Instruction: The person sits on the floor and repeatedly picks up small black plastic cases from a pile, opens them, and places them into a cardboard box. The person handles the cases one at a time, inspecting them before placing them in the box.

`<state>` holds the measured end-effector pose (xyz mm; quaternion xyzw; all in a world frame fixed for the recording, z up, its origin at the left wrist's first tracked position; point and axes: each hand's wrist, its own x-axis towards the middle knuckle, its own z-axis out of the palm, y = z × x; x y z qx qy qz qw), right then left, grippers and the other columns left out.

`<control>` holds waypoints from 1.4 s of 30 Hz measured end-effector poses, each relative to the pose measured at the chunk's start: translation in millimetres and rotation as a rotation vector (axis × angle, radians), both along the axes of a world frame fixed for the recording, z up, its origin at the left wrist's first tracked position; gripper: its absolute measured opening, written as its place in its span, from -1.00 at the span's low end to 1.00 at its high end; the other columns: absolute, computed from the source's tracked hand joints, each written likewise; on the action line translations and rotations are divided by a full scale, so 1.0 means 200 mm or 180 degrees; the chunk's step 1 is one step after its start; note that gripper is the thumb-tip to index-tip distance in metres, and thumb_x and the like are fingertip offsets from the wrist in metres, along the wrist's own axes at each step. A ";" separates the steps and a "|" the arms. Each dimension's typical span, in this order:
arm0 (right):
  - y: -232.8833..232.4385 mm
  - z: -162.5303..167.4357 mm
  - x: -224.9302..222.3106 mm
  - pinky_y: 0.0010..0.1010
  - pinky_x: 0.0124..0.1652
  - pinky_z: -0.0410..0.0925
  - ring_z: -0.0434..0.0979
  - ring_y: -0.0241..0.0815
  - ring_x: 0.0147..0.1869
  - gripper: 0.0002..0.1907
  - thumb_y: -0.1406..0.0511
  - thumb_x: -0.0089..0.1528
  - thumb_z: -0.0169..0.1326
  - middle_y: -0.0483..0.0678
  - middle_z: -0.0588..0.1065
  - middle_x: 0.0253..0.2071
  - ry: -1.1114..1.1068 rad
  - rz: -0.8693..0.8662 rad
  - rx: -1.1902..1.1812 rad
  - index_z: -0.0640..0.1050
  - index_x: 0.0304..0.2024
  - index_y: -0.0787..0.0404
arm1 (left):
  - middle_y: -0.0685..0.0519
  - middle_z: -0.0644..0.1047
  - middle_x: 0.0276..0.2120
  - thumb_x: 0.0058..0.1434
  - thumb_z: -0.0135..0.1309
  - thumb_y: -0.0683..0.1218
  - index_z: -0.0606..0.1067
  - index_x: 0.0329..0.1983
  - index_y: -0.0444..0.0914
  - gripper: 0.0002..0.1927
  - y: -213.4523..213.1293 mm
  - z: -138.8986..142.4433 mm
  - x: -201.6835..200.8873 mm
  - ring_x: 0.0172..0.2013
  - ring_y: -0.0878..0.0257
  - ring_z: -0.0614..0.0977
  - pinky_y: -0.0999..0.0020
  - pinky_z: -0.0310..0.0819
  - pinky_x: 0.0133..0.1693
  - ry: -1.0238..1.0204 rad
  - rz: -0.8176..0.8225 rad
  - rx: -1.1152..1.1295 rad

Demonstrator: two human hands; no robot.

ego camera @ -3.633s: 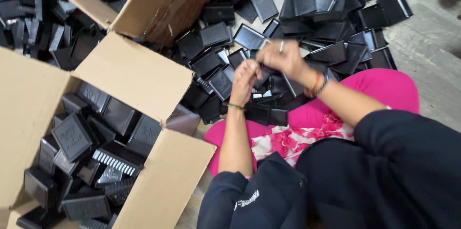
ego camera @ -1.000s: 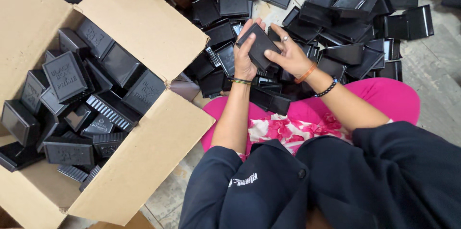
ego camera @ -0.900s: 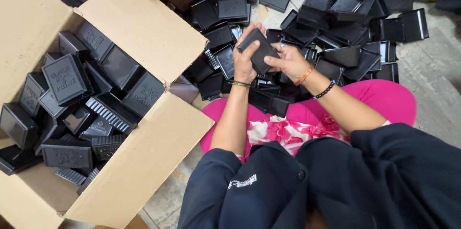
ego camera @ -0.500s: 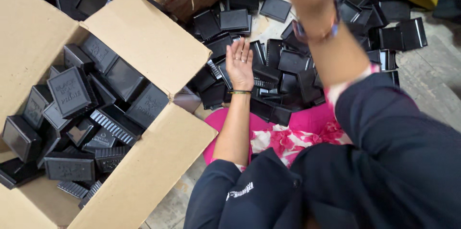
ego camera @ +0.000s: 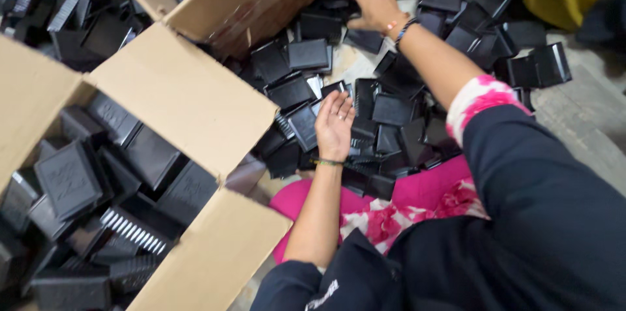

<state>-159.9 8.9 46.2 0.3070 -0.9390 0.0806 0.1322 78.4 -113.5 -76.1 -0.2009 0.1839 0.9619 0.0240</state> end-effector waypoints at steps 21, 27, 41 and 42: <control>0.44 -0.22 0.70 -0.14 0.15 0.42 0.50 0.27 0.25 -0.48 0.38 0.01 0.37 0.22 0.39 0.28 -0.0607 0.0023 -0.2131 0.45 -0.03 0.23 | -0.07 0.54 0.08 0.32 0.17 0.02 0.36 0.27 -0.30 -0.47 -0.01 -0.09 -0.04 0.00 0.18 0.58 0.28 0.45 0.00 -0.0375 -0.0561 -0.0901; 0.29 -0.32 1.16 -0.21 -0.07 0.47 0.61 0.10 -0.02 -0.34 0.28 0.01 0.42 0.20 0.51 0.02 -0.1454 -0.0809 -0.2306 0.43 0.07 0.37 | -0.25 0.13 0.39 -0.07 0.48 0.05 -0.30 0.57 -0.26 0.41 0.10 0.12 0.01 0.35 -0.03 0.27 0.15 0.19 0.35 0.1405 -0.0522 -0.3013; 0.37 -0.38 1.33 -0.25 -0.04 0.48 0.66 0.03 -0.12 -0.42 0.33 0.08 0.30 0.16 0.49 0.01 -0.1683 -0.0494 -0.2245 0.43 0.13 0.30 | -0.23 0.39 0.23 0.05 0.32 0.07 0.08 0.48 -0.37 0.03 -0.05 0.08 -0.09 0.20 -0.08 0.45 0.14 0.30 0.26 0.0758 0.0108 -0.4109; 0.40 -0.37 1.34 -0.25 -0.03 0.47 0.64 0.04 -0.08 -0.44 0.34 0.09 0.27 0.16 0.45 0.08 -0.1552 -0.0481 -0.2253 0.44 0.12 0.30 | -0.20 0.42 0.21 0.11 0.25 0.09 0.09 0.48 -0.34 -0.03 -0.09 0.04 -0.11 0.15 -0.07 0.48 0.12 0.35 0.23 0.0568 0.0163 -0.3795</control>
